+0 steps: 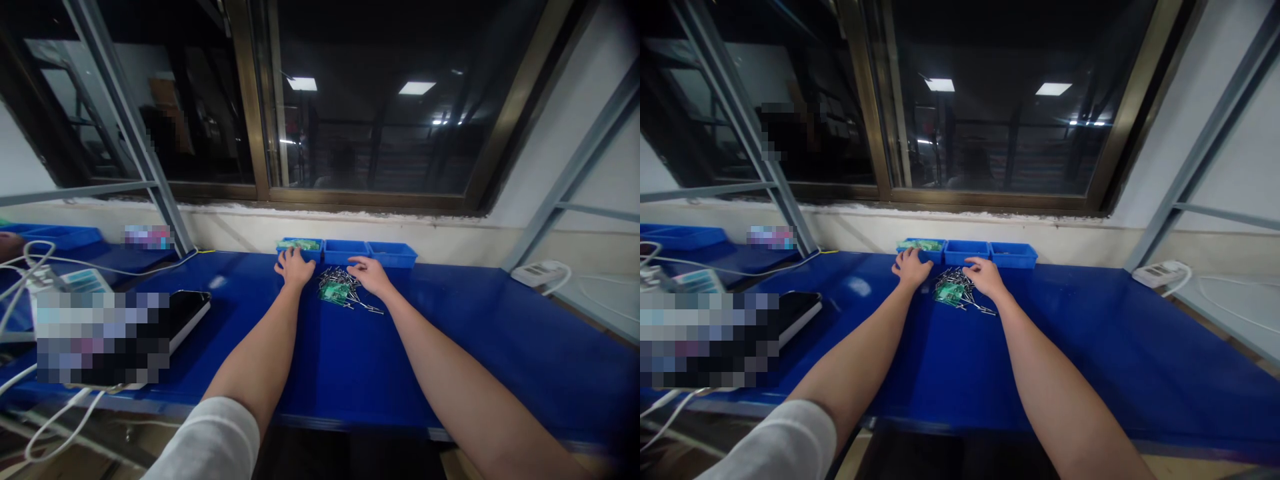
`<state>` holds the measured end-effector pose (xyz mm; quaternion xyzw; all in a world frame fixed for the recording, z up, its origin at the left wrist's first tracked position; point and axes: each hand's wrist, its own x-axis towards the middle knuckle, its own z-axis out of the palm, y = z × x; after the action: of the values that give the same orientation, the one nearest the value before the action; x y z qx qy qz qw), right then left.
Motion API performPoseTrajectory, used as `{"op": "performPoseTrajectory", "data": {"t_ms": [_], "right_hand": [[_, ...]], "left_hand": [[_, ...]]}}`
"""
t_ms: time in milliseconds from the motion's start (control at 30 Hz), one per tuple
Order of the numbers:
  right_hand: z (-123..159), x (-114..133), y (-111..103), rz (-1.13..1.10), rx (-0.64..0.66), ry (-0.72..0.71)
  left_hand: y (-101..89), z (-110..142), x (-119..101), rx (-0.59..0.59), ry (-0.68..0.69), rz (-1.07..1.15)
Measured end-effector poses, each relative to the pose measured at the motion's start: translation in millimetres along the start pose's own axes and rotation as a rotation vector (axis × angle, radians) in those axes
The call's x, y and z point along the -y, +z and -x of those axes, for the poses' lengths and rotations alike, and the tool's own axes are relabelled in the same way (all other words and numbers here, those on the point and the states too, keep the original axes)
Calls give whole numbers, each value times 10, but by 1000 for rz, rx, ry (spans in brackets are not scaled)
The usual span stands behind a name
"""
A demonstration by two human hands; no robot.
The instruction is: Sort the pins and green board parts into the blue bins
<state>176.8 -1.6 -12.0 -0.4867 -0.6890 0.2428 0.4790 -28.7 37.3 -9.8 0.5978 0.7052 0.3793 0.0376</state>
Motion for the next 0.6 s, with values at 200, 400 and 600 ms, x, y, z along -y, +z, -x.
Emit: {"op": "performPoseTrajectory", "data": {"t_ms": [200,400,600], "right_hand": [[12,12,-35,80,-65,-27],[21,-48,-96,160,-150,43],[91,50,-79,283,103,-43]], "left_hand": [[53,-55,66,65,23,-68],[56,-43,67,25,-45,-122],[54,-56,81,72,12,-98]]}}
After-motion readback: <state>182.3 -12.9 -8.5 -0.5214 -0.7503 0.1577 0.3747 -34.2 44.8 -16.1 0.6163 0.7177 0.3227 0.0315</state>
